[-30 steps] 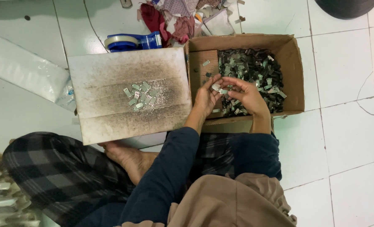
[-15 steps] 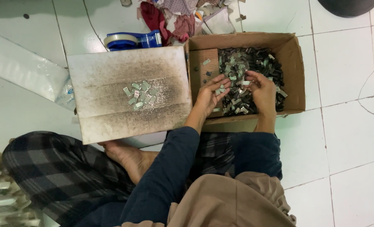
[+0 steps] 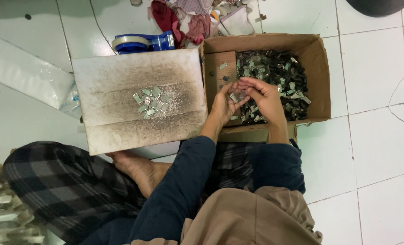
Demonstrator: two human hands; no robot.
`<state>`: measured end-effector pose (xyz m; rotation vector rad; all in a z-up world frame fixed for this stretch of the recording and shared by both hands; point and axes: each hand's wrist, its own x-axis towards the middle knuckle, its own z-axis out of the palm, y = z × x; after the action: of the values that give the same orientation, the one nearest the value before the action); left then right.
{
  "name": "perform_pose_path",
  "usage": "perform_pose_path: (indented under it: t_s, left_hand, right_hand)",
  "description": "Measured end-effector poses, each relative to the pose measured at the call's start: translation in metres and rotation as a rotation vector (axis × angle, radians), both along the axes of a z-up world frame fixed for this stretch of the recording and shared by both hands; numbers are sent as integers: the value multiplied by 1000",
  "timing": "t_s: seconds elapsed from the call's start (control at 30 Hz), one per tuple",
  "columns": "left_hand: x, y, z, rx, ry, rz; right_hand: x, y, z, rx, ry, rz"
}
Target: Picking small metal pieces from a cardboard box and placing them into small plastic bags for packaging.
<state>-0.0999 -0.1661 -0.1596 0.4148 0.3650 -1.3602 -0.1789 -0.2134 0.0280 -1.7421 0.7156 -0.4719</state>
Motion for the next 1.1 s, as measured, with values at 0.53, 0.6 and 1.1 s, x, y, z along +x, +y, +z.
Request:
perform_pose_path:
  t_s: [0.53, 0.6, 1.1]
  left_hand:
    - [0, 3, 13, 53, -45, -32]
    - [-2, 1, 8, 57, -54, 2]
    - [-3, 87, 73, -86, -222, 233]
  right_hand:
    - [-5, -13, -45, -76, 111, 2]
    - [-4, -13, -55, -148, 135, -15]
    - [13, 83, -26, -532, 75, -61]
